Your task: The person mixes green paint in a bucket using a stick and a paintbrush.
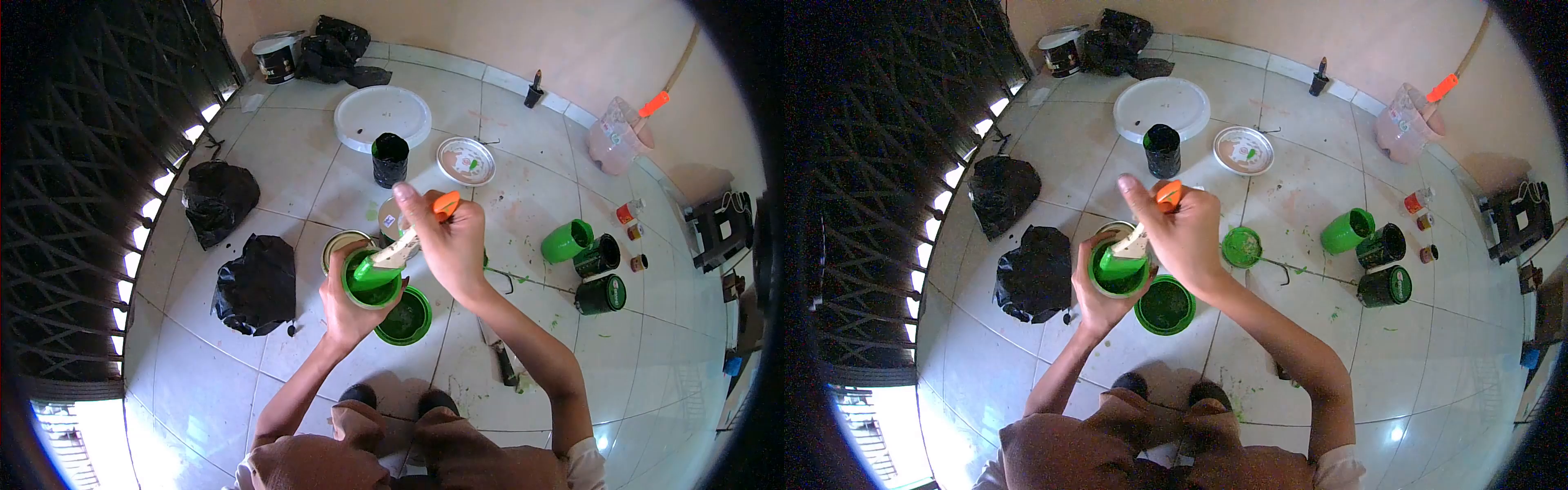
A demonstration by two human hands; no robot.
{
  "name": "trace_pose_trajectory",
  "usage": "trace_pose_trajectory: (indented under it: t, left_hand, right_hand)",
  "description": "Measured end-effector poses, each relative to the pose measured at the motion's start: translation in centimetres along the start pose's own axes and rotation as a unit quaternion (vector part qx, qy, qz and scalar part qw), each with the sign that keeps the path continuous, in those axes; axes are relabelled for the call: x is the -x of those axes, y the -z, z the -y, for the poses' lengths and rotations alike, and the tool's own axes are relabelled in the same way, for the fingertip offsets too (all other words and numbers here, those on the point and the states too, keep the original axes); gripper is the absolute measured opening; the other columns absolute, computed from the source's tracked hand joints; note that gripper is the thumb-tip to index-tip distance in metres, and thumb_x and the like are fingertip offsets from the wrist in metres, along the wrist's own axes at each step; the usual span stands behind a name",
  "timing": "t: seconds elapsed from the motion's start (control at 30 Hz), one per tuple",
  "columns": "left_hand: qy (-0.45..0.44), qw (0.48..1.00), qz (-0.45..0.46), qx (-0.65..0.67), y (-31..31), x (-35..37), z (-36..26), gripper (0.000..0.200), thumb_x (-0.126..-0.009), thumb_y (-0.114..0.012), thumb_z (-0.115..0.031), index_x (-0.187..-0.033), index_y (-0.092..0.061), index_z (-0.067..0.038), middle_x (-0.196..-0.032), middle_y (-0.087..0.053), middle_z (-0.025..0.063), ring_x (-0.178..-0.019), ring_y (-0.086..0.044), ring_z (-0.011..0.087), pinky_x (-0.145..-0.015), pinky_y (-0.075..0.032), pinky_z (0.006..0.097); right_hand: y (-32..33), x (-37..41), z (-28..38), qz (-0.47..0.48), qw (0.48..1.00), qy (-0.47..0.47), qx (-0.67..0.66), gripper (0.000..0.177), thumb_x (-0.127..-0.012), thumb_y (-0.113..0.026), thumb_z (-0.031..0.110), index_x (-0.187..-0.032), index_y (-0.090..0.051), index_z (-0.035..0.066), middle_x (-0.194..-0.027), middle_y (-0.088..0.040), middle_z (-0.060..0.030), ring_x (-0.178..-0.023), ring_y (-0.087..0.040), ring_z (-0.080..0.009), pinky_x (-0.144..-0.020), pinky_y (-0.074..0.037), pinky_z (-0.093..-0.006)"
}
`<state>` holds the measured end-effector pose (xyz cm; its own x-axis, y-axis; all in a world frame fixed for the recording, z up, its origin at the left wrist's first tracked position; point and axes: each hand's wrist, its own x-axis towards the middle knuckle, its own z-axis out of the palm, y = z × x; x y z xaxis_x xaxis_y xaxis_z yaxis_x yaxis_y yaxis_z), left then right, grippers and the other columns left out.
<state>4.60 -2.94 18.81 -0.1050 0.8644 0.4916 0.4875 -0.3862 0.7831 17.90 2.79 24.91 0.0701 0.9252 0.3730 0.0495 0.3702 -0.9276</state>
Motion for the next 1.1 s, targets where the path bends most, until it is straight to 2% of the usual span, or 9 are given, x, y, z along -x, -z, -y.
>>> trace_pose_trajectory:
  t: [0.07,0.2,0.3,0.6,0.7,0.87,0.97,1.07,1.1]
  left_hand:
    - [0.0,1.0,-0.021,-0.016,-0.1,0.2,0.0,0.069,-0.06,-0.087,-0.018,-0.116,-0.049,-0.005,-0.101,-0.065,0.0153,-0.091,-0.066,0.0317,-0.079,-0.053,0.0392]
    - [-0.007,0.996,-0.026,-0.079,-0.1,0.5,0.7,0.069,-0.058,-0.085,-0.016,-0.117,-0.05,-0.006,-0.102,-0.064,0.0126,-0.091,-0.062,0.0339,-0.083,-0.048,0.0425]
    - [0.004,0.994,-0.034,-0.103,-0.1,0.4,1.6,0.069,-0.057,-0.083,-0.015,-0.117,-0.05,-0.007,-0.101,-0.064,0.011,-0.091,-0.06,0.0343,-0.084,-0.046,0.043]
    - [-0.004,0.994,-0.039,-0.1,-0.2,0.6,3.3,0.07,-0.057,-0.084,-0.018,-0.118,-0.05,-0.008,-0.104,-0.062,0.0114,-0.095,-0.059,0.0336,-0.085,-0.046,0.0433]
    - [0.012,0.996,-0.033,-0.077,-0.4,0.5,3.1,0.07,-0.058,-0.084,-0.018,-0.117,-0.05,-0.008,-0.105,-0.062,0.012,-0.095,-0.059,0.034,-0.085,-0.046,0.0437]
    - [0.016,0.998,-0.022,-0.062,-0.4,0.5,2.6,0.069,-0.059,-0.086,-0.021,-0.117,-0.05,-0.007,-0.106,-0.063,0.0132,-0.095,-0.061,0.0344,-0.085,-0.047,0.0434]
    - [0.015,0.999,-0.018,-0.043,-0.3,0.4,2.4,0.067,-0.06,-0.086,-0.022,-0.115,-0.05,-0.006,-0.105,-0.063,0.0139,-0.094,-0.063,0.0336,-0.083,-0.05,0.0418]
    - [0.023,1.0,-0.004,-0.012,0.0,0.1,1.7,0.067,-0.06,-0.087,-0.021,-0.114,-0.051,-0.005,-0.105,-0.065,0.0143,-0.094,-0.066,0.0307,-0.082,-0.052,0.0388]
    - [0.033,0.999,0.004,-0.003,0.2,-0.1,1.4,0.067,-0.06,-0.087,-0.02,-0.113,-0.051,-0.004,-0.104,-0.065,0.0144,-0.094,-0.066,0.0294,-0.081,-0.053,0.0377]
  right_hand:
    - [-0.1,0.5,0.2,0.039,0.998,-0.017,0.036,0.046,-0.089,-0.069,0.026,-0.053,-0.048,0.005,-0.051,-0.042,0.0061,-0.05,-0.034,-0.0021,-0.045,-0.025,-0.0231]
    - [-1.4,0.8,0.2,0.077,0.995,-0.015,0.06,0.049,-0.088,-0.07,0.026,-0.053,-0.043,0.005,-0.051,-0.041,0.0054,-0.051,-0.033,-0.0026,-0.045,-0.026,-0.0254]
    - [-2.3,0.6,-0.8,0.074,0.997,0.001,0.032,0.054,-0.087,-0.069,0.035,-0.049,-0.047,0.004,-0.039,-0.038,-0.0029,-0.037,-0.033,-0.0109,-0.038,-0.027,-0.0304]
    - [-1.2,-1.8,-2.3,0.055,0.991,-0.124,-0.001,0.05,-0.088,-0.067,0.037,-0.053,-0.054,0.004,-0.046,-0.048,0.0002,-0.043,-0.04,-0.0066,-0.042,-0.032,-0.0288]
    - [-0.4,-2.3,-2.0,0.061,0.973,-0.218,-0.035,0.046,-0.087,-0.068,0.039,-0.057,-0.058,0.005,-0.05,-0.052,0.0004,-0.043,-0.043,-0.0072,-0.042,-0.033,-0.0289]
    - [0.7,-2.9,-2.7,0.044,0.937,-0.332,-0.103,0.042,-0.082,-0.071,0.045,-0.066,-0.059,0.008,-0.055,-0.054,0.001,-0.039,-0.039,-0.0039,-0.037,-0.026,-0.0226]
    - [1.0,-3.0,-2.9,0.02,0.932,-0.344,-0.109,0.044,-0.081,-0.072,0.046,-0.062,-0.058,0.009,-0.054,-0.053,0.0015,-0.038,-0.038,-0.0042,-0.037,-0.026,-0.0229]
    - [1.5,-2.7,-2.4,-0.003,0.942,-0.31,-0.126,0.036,-0.083,-0.072,0.039,-0.066,-0.056,0.012,-0.056,-0.055,0.0029,-0.039,-0.034,-0.0012,-0.037,-0.02,-0.0211]
    - [1.4,-2.4,-1.8,-0.011,0.964,-0.241,-0.114,0.037,-0.084,-0.071,0.038,-0.065,-0.056,0.01,-0.056,-0.055,0.0028,-0.041,-0.036,-0.0013,-0.038,-0.022,-0.0208]
